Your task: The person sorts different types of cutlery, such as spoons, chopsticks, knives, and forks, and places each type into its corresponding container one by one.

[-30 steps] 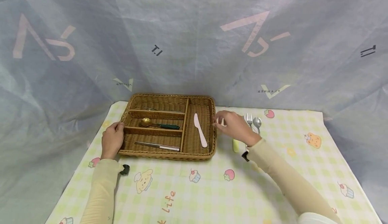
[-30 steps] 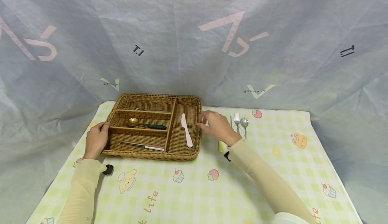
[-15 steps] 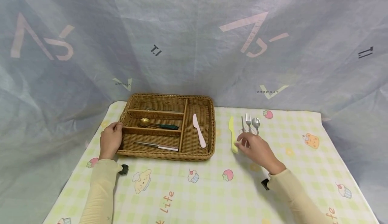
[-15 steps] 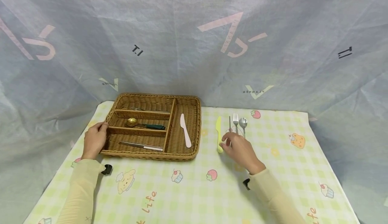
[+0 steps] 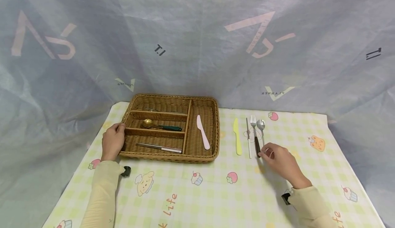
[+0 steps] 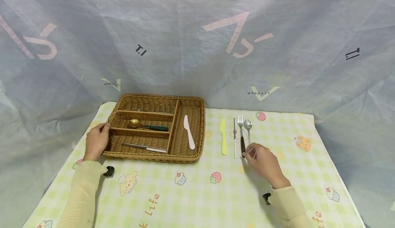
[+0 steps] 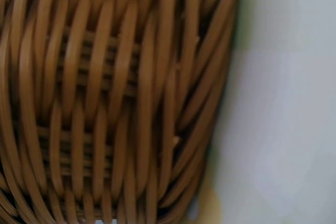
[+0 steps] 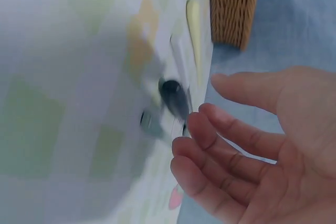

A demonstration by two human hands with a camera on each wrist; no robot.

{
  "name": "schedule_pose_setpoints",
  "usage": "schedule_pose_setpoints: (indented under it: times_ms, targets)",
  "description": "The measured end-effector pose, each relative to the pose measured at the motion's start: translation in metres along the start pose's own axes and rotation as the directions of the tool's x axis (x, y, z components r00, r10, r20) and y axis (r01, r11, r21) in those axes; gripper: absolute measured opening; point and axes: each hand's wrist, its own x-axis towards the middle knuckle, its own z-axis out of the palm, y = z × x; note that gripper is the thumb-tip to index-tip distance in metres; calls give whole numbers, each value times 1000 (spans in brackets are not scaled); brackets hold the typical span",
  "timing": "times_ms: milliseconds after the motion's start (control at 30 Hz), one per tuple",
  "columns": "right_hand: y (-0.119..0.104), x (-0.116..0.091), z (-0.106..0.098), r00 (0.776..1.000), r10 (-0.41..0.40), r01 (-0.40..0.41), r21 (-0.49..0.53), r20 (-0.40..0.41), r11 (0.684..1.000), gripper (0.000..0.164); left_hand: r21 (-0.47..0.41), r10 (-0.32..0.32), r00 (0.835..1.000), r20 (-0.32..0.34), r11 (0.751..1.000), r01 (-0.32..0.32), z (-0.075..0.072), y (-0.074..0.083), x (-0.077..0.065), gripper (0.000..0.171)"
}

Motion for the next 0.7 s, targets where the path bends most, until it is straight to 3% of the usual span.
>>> schedule_pose_setpoints:
  times_ms: [367, 700]
  targets:
    - [24, 30, -5, 995, 101, -101, -42, 1, 994, 35, 7, -15, 1000, 2, 1000, 15, 2, -1, -2, 62]
    - [31, 59, 1, 988, 144, -141, -53, 53, 989, 27, -3, -2, 1000, -11, 1000, 2, 2, 1, -1, 62]
